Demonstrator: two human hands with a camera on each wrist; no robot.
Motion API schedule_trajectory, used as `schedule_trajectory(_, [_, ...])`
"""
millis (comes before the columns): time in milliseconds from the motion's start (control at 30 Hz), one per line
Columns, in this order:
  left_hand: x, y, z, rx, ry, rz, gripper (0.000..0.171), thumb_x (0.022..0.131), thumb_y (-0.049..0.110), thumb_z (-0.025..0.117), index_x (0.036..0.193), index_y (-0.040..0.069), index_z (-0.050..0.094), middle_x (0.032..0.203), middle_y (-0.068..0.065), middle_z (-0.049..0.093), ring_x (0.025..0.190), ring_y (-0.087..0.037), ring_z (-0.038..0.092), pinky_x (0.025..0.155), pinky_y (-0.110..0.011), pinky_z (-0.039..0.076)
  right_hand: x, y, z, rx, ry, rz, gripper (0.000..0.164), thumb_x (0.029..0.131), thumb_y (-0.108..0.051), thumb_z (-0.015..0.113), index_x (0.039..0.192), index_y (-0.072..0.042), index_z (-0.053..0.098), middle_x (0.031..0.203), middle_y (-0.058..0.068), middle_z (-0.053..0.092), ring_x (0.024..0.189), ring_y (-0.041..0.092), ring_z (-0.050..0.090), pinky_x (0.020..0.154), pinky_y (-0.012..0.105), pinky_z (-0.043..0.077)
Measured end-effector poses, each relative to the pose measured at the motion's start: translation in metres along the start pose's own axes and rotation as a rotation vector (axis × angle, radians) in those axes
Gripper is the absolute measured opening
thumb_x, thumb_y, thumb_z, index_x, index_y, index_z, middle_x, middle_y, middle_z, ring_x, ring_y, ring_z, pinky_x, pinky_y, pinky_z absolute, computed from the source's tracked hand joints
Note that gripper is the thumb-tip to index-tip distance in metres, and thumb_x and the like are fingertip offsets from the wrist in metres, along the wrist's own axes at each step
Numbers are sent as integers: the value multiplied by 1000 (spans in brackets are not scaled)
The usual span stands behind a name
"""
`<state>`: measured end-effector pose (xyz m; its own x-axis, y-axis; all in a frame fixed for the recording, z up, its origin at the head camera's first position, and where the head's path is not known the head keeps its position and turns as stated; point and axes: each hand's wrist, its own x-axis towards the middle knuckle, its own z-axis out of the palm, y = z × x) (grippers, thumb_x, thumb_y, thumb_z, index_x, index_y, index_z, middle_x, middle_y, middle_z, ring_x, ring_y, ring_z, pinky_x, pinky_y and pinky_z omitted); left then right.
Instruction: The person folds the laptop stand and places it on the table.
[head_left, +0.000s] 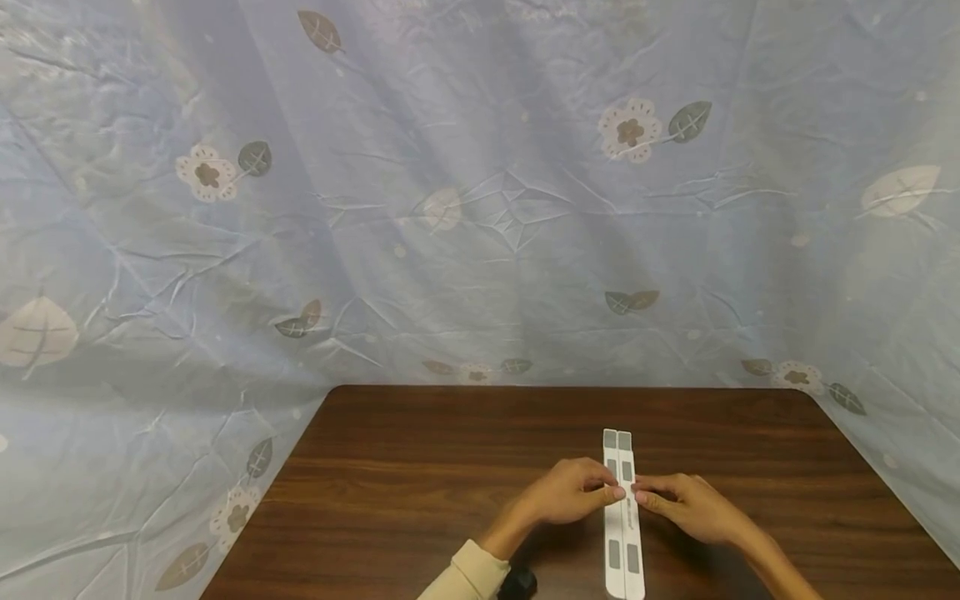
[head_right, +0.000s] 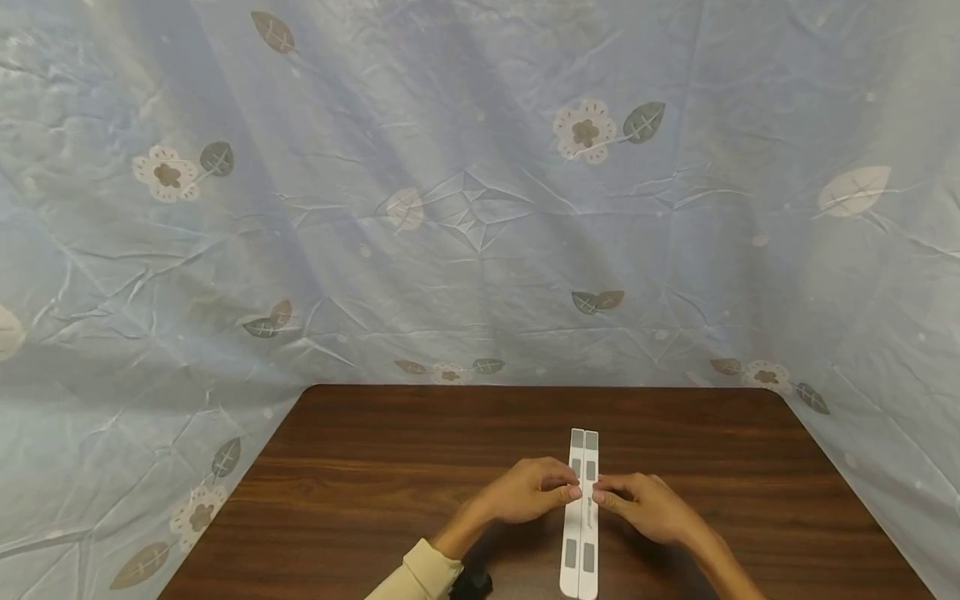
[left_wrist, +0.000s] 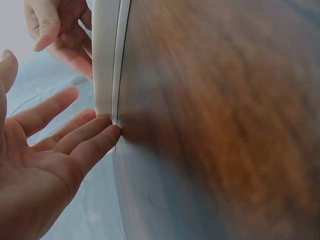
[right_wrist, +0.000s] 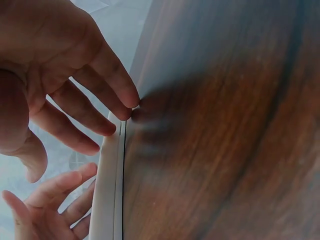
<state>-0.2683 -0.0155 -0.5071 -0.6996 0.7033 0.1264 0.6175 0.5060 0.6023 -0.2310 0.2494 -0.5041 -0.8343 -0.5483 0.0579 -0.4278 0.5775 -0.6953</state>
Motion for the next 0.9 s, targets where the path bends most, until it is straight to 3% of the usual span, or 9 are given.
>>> schedule_trajectory(300, [0,0,-1,-13,-4,-11,41,112,46,56,124,14,78,133,-2,75,122,-8,68,100,-20,56,1,-2,2,-74,39,12,47,113,-35,56,136,2,71,144,26,66,127,52,67,100,63,58])
schedule_trajectory(600, [-1,0,-1,-19,-26,-27,42,112,48,54,124,16,78,130,1,75,118,-3,67,99,-19,55,0,-5,6,-42,12,46,48,111,-35,60,137,4,70,146,31,63,126,58,65,100,71,55])
schedule_trajectory(900, [-4,-1,-4,-49,-35,-57,47,111,49,55,134,13,73,136,-2,74,123,-8,69,101,-21,56,2,-6,2,-69,13,60,47,110,-35,62,135,4,71,145,28,65,128,56,64,101,71,54])
